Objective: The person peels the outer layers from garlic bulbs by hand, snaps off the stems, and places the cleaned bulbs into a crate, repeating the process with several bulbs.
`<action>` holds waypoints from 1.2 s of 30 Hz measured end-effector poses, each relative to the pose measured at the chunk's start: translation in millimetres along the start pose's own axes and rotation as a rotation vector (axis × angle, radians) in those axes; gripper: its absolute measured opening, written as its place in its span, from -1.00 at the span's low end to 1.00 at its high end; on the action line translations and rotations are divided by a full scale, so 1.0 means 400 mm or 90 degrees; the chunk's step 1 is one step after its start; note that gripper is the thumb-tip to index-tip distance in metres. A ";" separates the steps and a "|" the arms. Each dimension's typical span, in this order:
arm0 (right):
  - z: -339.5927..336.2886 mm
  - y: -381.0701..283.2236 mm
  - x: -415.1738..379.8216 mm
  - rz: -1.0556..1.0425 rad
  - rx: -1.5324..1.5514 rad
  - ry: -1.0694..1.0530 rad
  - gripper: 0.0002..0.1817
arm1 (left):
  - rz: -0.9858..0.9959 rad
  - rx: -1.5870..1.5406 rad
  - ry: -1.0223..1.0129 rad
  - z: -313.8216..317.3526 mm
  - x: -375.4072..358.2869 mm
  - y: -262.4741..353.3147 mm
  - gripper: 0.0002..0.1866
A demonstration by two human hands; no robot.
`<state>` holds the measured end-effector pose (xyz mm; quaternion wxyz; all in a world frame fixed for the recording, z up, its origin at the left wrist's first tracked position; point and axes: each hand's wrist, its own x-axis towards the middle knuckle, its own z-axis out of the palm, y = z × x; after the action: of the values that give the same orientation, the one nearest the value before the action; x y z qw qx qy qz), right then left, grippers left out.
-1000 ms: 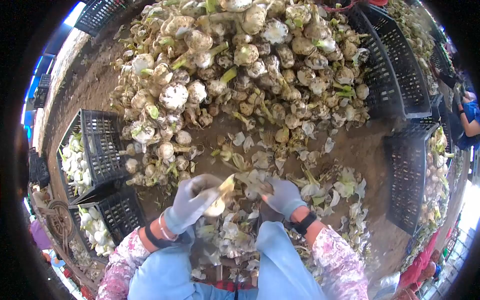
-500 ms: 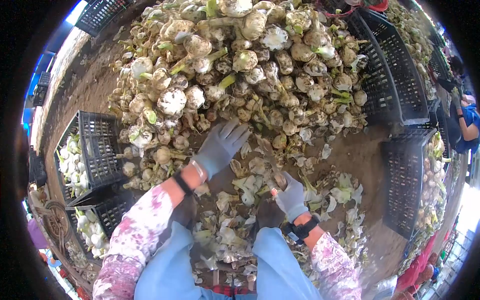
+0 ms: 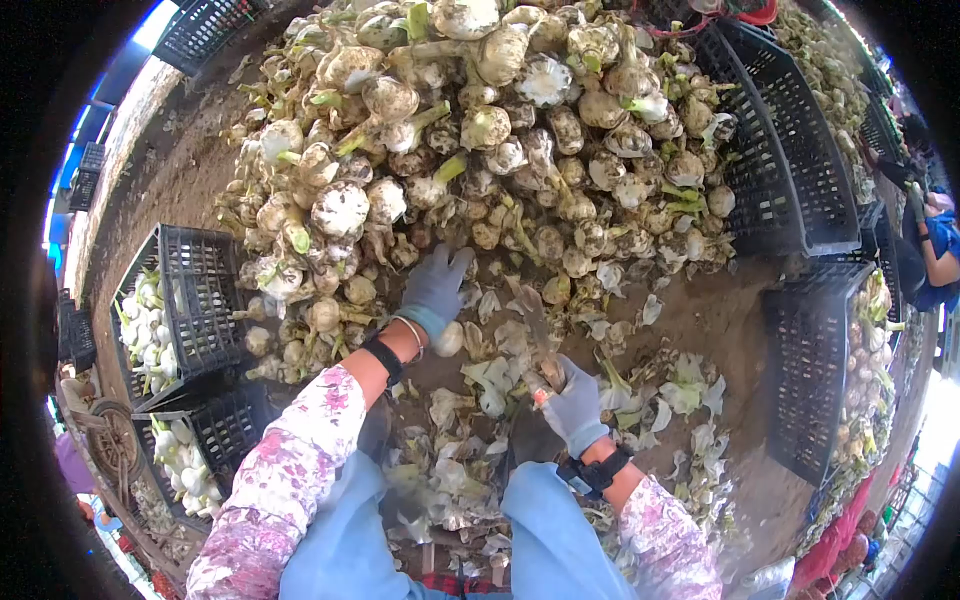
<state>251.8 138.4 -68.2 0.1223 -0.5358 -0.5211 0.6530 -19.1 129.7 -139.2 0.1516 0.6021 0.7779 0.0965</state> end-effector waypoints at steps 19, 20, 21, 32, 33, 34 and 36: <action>-0.005 -0.073 -0.004 -0.279 -0.399 0.045 -0.55 | -0.060 -0.589 0.054 -0.143 -0.163 0.027 -0.42; 0.001 -0.099 -0.006 -0.321 -0.429 0.045 -0.52 | -0.043 -0.599 0.052 -0.158 -0.185 0.040 -0.43; 0.009 -0.126 -0.008 -0.364 -0.459 0.044 -0.49 | -0.067 -0.667 0.029 -0.170 -0.202 0.052 -0.39; 0.015 -0.385 0.110 -0.502 -0.475 0.172 -0.51 | -0.214 -1.077 -0.142 -0.225 -0.299 0.059 -0.33; 0.016 -0.425 0.150 -0.560 -0.499 0.207 -0.52 | -0.251 -1.114 -0.133 -0.214 -0.308 0.062 -0.37; 0.028 -0.497 0.172 -0.596 -0.512 0.239 -0.56 | -0.272 -1.083 -0.126 -0.221 -0.310 0.064 -0.40; 0.046 -0.638 0.213 -0.556 -0.522 0.227 -0.45 | -0.296 -1.061 -0.117 -0.233 -0.319 0.072 -0.44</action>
<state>101.2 298.4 88.1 0.2475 -0.3778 -0.8716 0.1904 3.6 16.9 -27.1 0.6211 0.1264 0.5416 0.5522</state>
